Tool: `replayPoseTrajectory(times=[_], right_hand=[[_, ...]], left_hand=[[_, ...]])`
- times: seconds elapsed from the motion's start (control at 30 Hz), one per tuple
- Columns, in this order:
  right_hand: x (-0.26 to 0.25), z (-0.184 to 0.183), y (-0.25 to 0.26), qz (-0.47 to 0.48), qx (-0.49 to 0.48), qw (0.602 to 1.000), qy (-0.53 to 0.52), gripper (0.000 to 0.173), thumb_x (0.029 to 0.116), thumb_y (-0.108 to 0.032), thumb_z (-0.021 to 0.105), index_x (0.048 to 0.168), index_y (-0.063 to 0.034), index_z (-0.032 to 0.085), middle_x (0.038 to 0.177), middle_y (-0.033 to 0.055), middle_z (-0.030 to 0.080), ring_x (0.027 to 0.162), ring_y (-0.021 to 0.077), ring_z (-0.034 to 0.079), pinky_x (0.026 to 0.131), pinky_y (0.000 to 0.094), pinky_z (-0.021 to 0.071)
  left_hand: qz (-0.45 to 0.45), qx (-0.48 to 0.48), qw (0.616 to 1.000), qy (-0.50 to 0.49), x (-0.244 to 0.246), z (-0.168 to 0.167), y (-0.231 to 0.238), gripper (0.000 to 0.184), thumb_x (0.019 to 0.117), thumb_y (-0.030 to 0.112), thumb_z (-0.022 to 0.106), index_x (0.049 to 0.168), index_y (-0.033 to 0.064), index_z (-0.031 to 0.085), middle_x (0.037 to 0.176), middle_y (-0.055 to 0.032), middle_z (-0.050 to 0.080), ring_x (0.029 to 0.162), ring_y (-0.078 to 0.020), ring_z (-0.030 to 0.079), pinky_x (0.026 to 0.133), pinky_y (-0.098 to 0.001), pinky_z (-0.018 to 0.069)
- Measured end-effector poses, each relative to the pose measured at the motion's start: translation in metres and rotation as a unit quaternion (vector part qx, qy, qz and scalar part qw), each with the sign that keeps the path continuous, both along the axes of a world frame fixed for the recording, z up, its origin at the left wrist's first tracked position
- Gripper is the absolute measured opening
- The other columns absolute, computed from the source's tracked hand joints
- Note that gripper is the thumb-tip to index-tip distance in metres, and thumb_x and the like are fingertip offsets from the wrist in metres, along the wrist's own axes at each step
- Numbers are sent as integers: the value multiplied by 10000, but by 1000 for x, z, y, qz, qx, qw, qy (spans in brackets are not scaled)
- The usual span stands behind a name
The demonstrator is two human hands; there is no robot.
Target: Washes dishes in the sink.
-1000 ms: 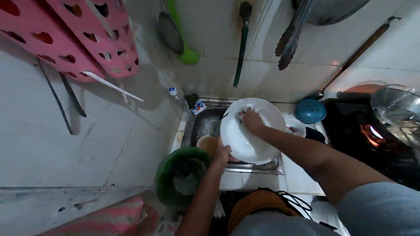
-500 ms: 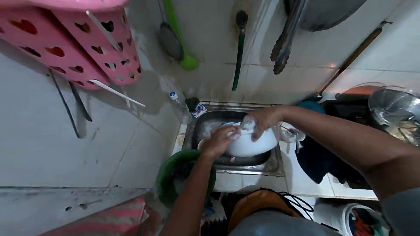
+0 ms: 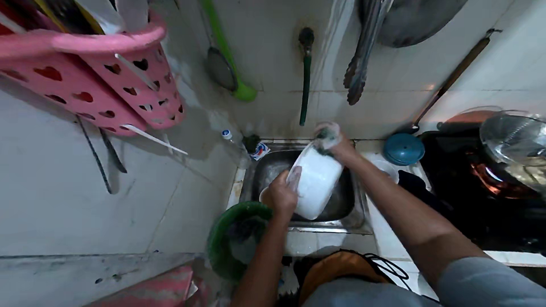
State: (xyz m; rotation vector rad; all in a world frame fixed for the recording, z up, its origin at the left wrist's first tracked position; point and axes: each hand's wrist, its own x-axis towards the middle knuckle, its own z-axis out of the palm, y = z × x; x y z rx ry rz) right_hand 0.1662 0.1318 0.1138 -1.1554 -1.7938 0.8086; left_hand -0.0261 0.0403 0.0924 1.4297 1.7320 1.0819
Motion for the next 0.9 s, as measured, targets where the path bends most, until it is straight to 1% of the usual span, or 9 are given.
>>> replayPoseTrajectory(times=[0.1, 0.17, 0.23, 0.33, 0.43, 0.57, 0.67, 0.77, 0.9], right_hand=[[20, 1, 23, -30, -172, 976, 130, 350, 1020, -199, 607, 1303, 6, 587, 1133, 110, 675, 964, 130, 654, 864, 333, 565], [-3, 9, 10, -39, -163, 985, 35, 303, 1037, -230, 599, 1213, 10, 656, 1045, 116, 693, 891, 151, 658, 815, 360, 569], [-32, 20, -7, -7, -89, 991, -104, 284, 972, -202, 692, 1151, 17, 713, 1086, 197, 720, 1035, 302, 692, 959, 533, 546], [-38, 18, -10, 12, 22, 995, -94, 277, 971, -201, 666, 1133, 14, 730, 1130, 202, 719, 1099, 321, 681, 1011, 539, 515], [-9, -16, -3, -83, -82, 990, 83, 321, 1044, -155, 547, 1277, 51, 625, 1250, 196, 664, 1160, 235, 644, 1031, 426, 524], [-27, -64, -65, -148, -109, 980, 76, 362, 1021, -119, 572, 1365, -10, 593, 1382, 199, 606, 1261, 308, 598, 1054, 502, 506], [-66, -47, -88, -97, -15, 995, 30, 320, 948, -142, 671, 1247, -30, 702, 1341, 207, 616, 1243, 316, 601, 1040, 479, 516], [-55, -36, -33, -120, 57, 990, 36, 321, 956, -221, 680, 1199, -12, 702, 1298, 245, 614, 1233, 356, 586, 1049, 506, 493], [-30, -49, -45, -154, -50, 986, -31, 384, 981, -281, 686, 1240, 1, 672, 1193, 234, 685, 1117, 365, 668, 983, 564, 534]], left_hand=[[-85, -66, 989, -99, -13, 1, -3, 246, 981, 253, 692, 1038, 14, 698, 890, -101, 682, 829, -174, 648, 813, -417, 544], [-192, -131, 966, -114, -11, 7, -4, 339, 905, 188, 777, 1175, 9, 677, 1026, -119, 717, 939, -169, 692, 892, -390, 577], [-228, -140, 953, -139, -7, 5, -4, 391, 896, 166, 786, 1231, 12, 655, 1069, -108, 716, 966, -144, 694, 905, -353, 579], [-143, -83, 959, -229, -15, -5, -5, 274, 985, 92, 650, 1243, 2, 637, 1036, -90, 712, 910, -128, 685, 849, -335, 580], [-7, -43, 953, -301, -26, -9, -8, 318, 1076, 196, 505, 1344, 39, 574, 1116, -79, 685, 952, -109, 669, 860, -325, 576], [115, 38, 901, -416, -39, -19, 6, 412, 1107, 340, 406, 1432, 100, 488, 1257, -70, 638, 1099, -123, 641, 943, -350, 556], [129, -15, 916, -379, -31, -18, 4, 458, 1109, 373, 396, 1444, 74, 487, 1295, -116, 621, 1126, -154, 627, 962, -370, 534], [85, -23, 910, -405, -23, -14, -6, 425, 1109, 353, 393, 1427, 92, 501, 1218, -85, 660, 1060, -131, 661, 912, -353, 571], [111, 40, 884, -453, -42, -10, -2, 392, 1110, 330, 398, 1420, 111, 495, 1212, -61, 666, 1067, -125, 664, 910, -358, 577]])
